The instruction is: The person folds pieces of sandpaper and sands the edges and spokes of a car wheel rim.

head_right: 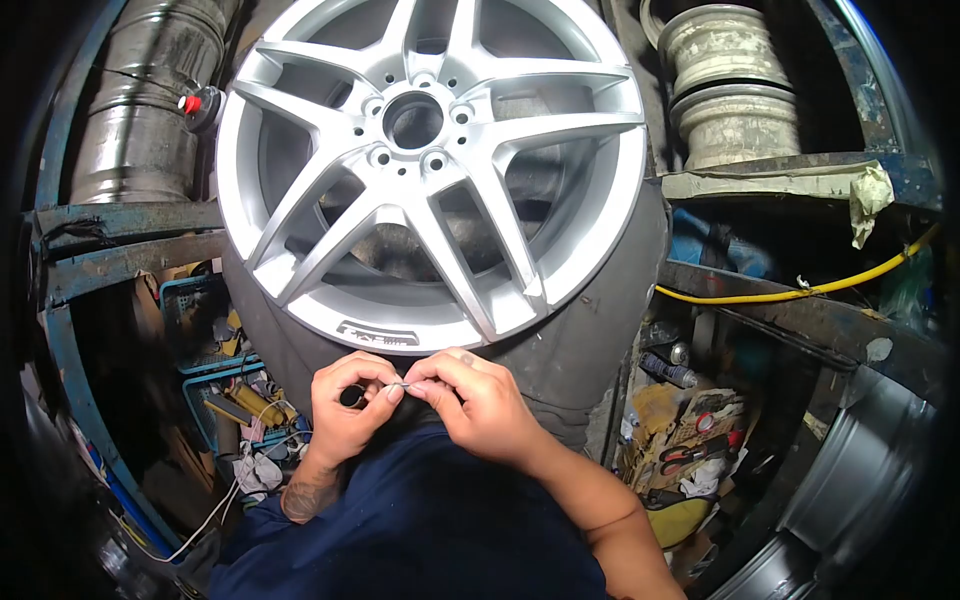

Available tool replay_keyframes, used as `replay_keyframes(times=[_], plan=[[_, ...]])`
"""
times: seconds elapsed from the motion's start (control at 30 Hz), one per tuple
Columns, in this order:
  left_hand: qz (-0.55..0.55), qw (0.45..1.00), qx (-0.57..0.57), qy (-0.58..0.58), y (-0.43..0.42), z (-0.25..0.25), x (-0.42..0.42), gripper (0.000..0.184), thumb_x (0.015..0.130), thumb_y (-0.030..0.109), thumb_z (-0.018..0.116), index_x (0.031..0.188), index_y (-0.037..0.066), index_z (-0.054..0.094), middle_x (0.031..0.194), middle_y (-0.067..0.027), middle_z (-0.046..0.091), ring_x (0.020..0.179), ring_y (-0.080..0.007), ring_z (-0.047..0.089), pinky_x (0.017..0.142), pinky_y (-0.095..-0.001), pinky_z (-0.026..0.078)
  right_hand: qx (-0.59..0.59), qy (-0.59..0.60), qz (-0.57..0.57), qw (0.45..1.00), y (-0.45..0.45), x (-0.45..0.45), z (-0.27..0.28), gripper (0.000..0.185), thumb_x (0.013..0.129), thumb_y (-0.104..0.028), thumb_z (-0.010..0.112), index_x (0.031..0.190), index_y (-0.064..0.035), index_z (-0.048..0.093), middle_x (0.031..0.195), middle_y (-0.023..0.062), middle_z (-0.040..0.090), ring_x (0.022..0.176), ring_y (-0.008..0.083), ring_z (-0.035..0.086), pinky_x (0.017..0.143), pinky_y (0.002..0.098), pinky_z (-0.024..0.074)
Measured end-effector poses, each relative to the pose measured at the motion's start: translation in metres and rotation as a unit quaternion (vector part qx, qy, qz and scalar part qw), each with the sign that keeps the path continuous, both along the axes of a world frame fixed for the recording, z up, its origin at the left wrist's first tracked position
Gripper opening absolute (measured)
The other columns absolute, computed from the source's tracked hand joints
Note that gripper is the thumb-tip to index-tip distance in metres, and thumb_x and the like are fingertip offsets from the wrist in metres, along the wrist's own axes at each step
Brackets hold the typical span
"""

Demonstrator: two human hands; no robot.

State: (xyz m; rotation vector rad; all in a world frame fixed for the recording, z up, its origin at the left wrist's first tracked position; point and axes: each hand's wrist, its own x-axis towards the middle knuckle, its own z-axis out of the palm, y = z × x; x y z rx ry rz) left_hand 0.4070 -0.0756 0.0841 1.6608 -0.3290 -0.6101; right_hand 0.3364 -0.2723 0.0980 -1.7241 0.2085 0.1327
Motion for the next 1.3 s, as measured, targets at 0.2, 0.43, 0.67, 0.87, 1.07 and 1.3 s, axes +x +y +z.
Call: replay_keyframes(times=[0.2, 0.43, 0.67, 0.87, 1.07, 1.3], plan=[[0.008, 1.000, 0.002, -0.005, -0.001, -0.003, 0.004, 0.008, 0.087, 0.002, 0.078, 0.094, -0.001, 0.076, 0.092, -0.0069, 0.074, 0.064, -0.0058, 0.057, 0.057, -0.0221, 0.044, -0.052, -0.050, 0.005, 0.997, 0.000, 0.007, -0.003, 0.010, 0.091, -0.002, 0.075, 0.101, -0.0022, 0.074, 0.091, 0.0111, 0.073, 0.079, 0.0239, 0.071, 0.072, 0.0331, 0.0564], [0.008, 0.995, -0.028, -0.100, -0.005, -0.021, 0.006, 0.016, 0.087, 0.004, 0.083, 0.101, -0.001, 0.076, 0.092, -0.0089, 0.076, 0.068, -0.0065, 0.060, 0.058, -0.0215, 0.045, -0.099, -0.109, 0.007, 0.989, -0.010, 0.021, -0.001, 0.015, 0.087, 0.001, 0.076, 0.102, -0.0009, 0.075, 0.092, 0.0121, 0.075, 0.081, 0.0262, 0.073, 0.073, 0.0342, 0.0584], [0.136, 0.985, -0.024, 0.107, 0.000, -0.024, 0.014, 0.020, 0.100, 0.006, 0.067, 0.116, -0.006, 0.070, 0.079, -0.0062, 0.072, 0.067, -0.0066, 0.063, 0.060, -0.0190, 0.047, -0.308, -0.118, 0.023, 0.944, -0.014, 0.040, -0.011, 0.011, 0.083, -0.001, 0.069, 0.094, -0.0040, 0.067, 0.085, 0.0095, 0.065, 0.078, 0.0290, 0.065, 0.072, 0.0400, 0.0508], [0.115, 0.983, -0.007, 0.143, -0.001, -0.020, 0.023, 0.021, 0.102, 0.011, 0.065, 0.117, -0.004, 0.070, 0.075, -0.0064, 0.071, 0.064, -0.0058, 0.061, 0.057, -0.0204, 0.045, -0.392, -0.091, 0.072, 0.912, -0.003, 0.044, -0.011, 0.008, 0.079, -0.002, 0.063, 0.085, -0.0066, 0.060, 0.078, 0.0075, 0.056, 0.071, 0.0263, 0.058, 0.068, 0.0394, 0.0468], [0.103, 0.987, -0.026, 0.120, 0.002, -0.033, 0.019, 0.026, 0.103, 0.013, 0.063, 0.124, -0.002, 0.065, 0.071, -0.0084, 0.068, 0.051, -0.0060, 0.053, 0.047, -0.0192, 0.039, -0.387, -0.073, 0.111, 0.912, -0.004, 0.047, -0.008, 0.008, 0.079, -0.001, 0.062, 0.087, -0.0057, 0.061, 0.080, 0.0088, 0.057, 0.073, 0.0272, 0.060, 0.070, 0.0389, 0.0486], [0.102, 0.987, -0.024, 0.118, 0.002, -0.034, 0.020, 0.031, 0.101, 0.010, 0.063, 0.129, -0.002, 0.062, 0.072, -0.0078, 0.069, 0.054, -0.0060, 0.055, 0.051, -0.0200, 0.042, -0.373, -0.067, 0.140, 0.915, -0.006, 0.051, -0.006, 0.015, 0.080, -0.001, 0.062, 0.094, -0.0033, 0.066, 0.084, 0.0105, 0.060, 0.079, 0.0286, 0.062, 0.074, 0.0394, 0.0503]])
